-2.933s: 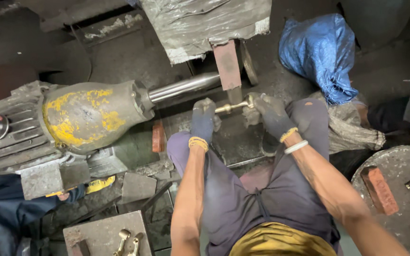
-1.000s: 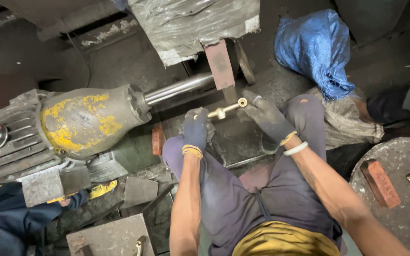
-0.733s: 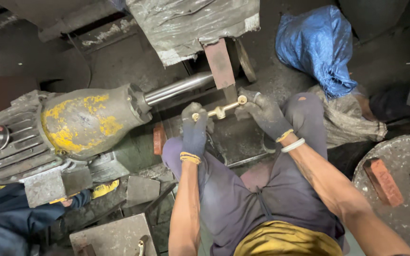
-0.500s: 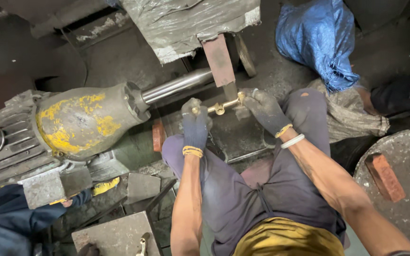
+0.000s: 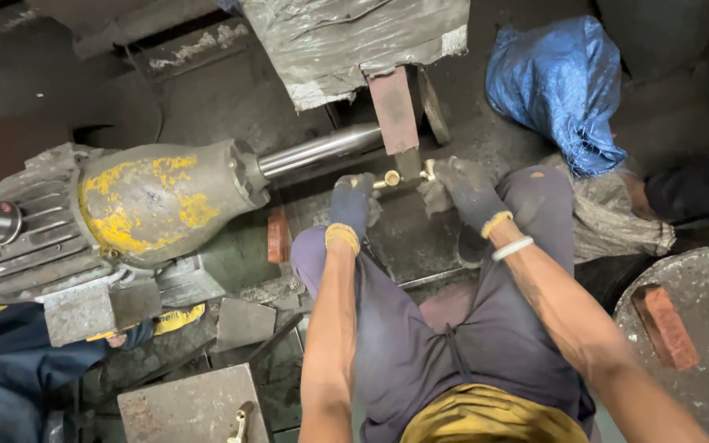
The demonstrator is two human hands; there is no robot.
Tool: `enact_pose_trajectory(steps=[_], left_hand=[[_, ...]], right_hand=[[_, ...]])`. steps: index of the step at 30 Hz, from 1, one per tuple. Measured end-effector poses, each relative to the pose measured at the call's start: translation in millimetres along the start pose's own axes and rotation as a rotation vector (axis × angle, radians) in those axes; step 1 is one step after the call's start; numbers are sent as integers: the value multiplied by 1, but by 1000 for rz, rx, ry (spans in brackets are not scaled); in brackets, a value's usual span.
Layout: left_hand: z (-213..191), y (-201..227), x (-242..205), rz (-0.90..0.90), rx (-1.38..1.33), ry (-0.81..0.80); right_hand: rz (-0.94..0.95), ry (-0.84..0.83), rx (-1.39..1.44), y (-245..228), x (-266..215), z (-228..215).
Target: The person sits on the floor and uses a bench grinder to smooth and shape small brass-colored metal parts. They hold each part with gloved hands, pressing it against the rotating grinding wheel, then rotate the part to grind different sides. Finished parts are placed on a nearby metal plate.
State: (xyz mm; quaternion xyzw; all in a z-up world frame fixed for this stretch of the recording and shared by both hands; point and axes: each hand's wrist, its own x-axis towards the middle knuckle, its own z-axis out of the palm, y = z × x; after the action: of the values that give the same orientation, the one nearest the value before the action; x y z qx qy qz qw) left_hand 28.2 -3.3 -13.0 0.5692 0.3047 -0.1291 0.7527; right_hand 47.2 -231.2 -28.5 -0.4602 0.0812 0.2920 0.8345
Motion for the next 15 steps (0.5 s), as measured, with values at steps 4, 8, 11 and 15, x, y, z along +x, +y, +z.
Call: enact_pose_trajectory(steps=[4,8,11,15], left_hand=[[5,-7,-31,206,-130,-96],[9,-11,-41,454,-132,-87],[10,-9,-36,538,-96,-84],[6,-14,-27,314,-140,-70]], right_hand=[[-218,129,-318,-14,-32,15],[-513,155,-673,-28,-45,27],[-563,179,-775,-34,-42,30],[-510,254,-909,-22,-36,24]])
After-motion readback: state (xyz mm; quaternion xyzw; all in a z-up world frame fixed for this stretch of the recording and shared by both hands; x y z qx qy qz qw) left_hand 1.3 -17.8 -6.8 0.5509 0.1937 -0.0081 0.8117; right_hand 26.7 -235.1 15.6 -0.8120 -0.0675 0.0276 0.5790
